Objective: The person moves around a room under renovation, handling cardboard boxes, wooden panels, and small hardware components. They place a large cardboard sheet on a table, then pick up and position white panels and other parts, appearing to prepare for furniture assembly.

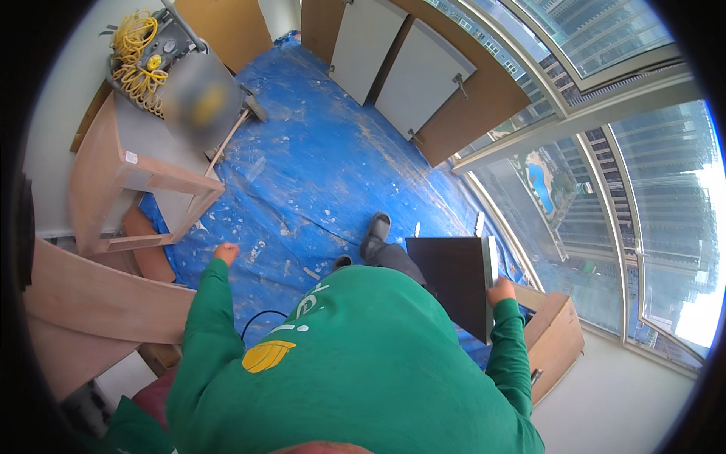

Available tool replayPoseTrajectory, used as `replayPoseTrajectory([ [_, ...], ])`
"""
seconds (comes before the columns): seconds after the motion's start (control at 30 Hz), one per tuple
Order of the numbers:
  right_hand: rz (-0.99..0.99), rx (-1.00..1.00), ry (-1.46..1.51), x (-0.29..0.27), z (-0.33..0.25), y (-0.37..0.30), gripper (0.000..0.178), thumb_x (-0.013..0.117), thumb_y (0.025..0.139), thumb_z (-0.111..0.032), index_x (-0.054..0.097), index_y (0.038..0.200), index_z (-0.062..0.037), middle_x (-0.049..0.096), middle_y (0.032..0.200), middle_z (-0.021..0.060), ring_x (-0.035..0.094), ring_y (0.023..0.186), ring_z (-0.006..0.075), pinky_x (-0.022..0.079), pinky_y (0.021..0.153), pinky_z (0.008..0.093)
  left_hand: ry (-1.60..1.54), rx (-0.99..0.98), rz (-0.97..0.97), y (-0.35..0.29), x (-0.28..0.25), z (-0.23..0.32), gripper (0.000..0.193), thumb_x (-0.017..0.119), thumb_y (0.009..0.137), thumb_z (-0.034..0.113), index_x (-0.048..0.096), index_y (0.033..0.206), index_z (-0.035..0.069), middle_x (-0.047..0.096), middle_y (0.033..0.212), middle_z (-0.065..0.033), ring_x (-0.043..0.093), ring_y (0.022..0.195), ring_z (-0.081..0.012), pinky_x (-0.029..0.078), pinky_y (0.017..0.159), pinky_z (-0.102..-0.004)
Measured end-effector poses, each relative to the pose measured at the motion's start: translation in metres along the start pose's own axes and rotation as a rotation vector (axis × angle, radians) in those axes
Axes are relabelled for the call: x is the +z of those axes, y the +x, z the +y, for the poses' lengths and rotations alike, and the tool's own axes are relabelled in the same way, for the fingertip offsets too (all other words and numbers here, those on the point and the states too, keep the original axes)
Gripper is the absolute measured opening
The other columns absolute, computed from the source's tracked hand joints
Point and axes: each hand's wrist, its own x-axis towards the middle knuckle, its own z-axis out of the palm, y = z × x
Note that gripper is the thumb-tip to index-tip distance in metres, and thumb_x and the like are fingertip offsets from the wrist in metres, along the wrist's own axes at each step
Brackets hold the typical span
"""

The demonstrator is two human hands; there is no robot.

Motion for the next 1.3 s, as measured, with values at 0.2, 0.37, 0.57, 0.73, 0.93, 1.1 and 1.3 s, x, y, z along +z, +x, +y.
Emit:
replayPoseTrajectory([
  [0.2, -0.050, -0.155, 0.001, -0.065, -0.182, 0.113, 0.033, 0.056, 0.071, -0.011, 0.064, 0.101, 0.0010, 0.065, 0.097, 0.0283, 0.062, 0.096, 0.0434, 0.049, 0.087, 0.0490, 0.028, -0.149, 0.099, 0.003, -0.043, -0.040, 0.017, 0.062, 0.080, 0.022, 0.070, 0.082, 0.007, 0.065, 0.068, -0.0059, 0.059, 0.058, -0.0144, 0.046, 0.053, -0.0315],
  [0.37, -0.094, -0.293, 0.008, -0.104, -0.286, 0.229, 0.032, 0.056, 0.073, -0.010, 0.065, 0.102, 0.0006, 0.066, 0.098, 0.0270, 0.062, 0.096, 0.0428, 0.049, 0.088, 0.0470, 0.044, -0.134, -0.075, -0.012, -0.069, -0.032, 0.018, 0.060, 0.083, 0.022, 0.068, 0.094, 0.010, 0.067, 0.077, -0.0033, 0.062, 0.062, -0.0173, 0.046, 0.051, -0.0331],
  [0.57, -0.112, -0.454, -0.066, -0.166, -0.427, 0.348, 0.033, 0.056, 0.075, -0.010, 0.065, 0.106, -0.0012, 0.066, 0.099, 0.0260, 0.063, 0.098, 0.0405, 0.049, 0.090, 0.0459, -0.308, -0.538, -0.050, 0.011, -0.051, 0.091, 0.018, 0.059, 0.084, 0.020, 0.067, 0.086, 0.004, 0.067, 0.073, -0.0067, 0.062, 0.062, -0.0196, 0.050, 0.055, -0.0346],
  [0.73, -0.130, -0.496, -0.069, -0.182, -0.536, 0.436, 0.032, 0.056, 0.077, -0.010, 0.066, 0.106, -0.0032, 0.067, 0.102, 0.0235, 0.063, 0.100, 0.0381, 0.049, 0.091, 0.0440, -0.680, -0.645, -0.226, 0.116, -0.060, 0.079, 0.023, 0.056, 0.087, 0.031, 0.067, 0.099, 0.014, 0.066, 0.079, -0.0038, 0.063, 0.070, -0.0249, 0.046, 0.053, -0.0402],
  [0.93, -0.192, -0.448, -0.148, -0.202, -0.651, 0.509, 0.033, 0.057, 0.077, -0.011, 0.066, 0.108, -0.0054, 0.067, 0.106, 0.0212, 0.063, 0.102, 0.0362, 0.049, 0.092, 0.0432, -0.233, -0.290, -0.304, 0.285, -0.077, 0.145, 0.024, 0.058, 0.087, 0.026, 0.065, 0.104, 0.010, 0.066, 0.080, -0.0039, 0.063, 0.073, -0.0202, 0.047, 0.056, -0.0360],
  [1.1, -0.250, -0.386, -0.135, -0.196, -0.703, 0.559, 0.034, 0.056, 0.078, -0.011, 0.066, 0.110, -0.0059, 0.067, 0.108, 0.0195, 0.063, 0.103, 0.0355, 0.049, 0.092, 0.0433, -0.184, -0.177, -0.305, 0.434, -0.147, 0.227, 0.027, 0.060, 0.086, 0.022, 0.064, 0.108, 0.007, 0.067, 0.084, -0.0039, 0.064, 0.077, -0.0152, 0.046, 0.059, -0.0303],
  [1.3, -0.275, -0.371, -0.135, -0.194, -0.761, 0.602, 0.037, 0.054, 0.078, -0.010, 0.066, 0.113, -0.0068, 0.066, 0.110, 0.0189, 0.063, 0.105, 0.0351, 0.049, 0.093, 0.0425, -0.412, -0.218, -0.206, 0.493, -0.215, 0.323, 0.023, 0.062, 0.087, 0.020, 0.066, 0.105, 0.006, 0.067, 0.085, -0.0028, 0.062, 0.077, -0.0136, 0.048, 0.067, -0.0279],
])
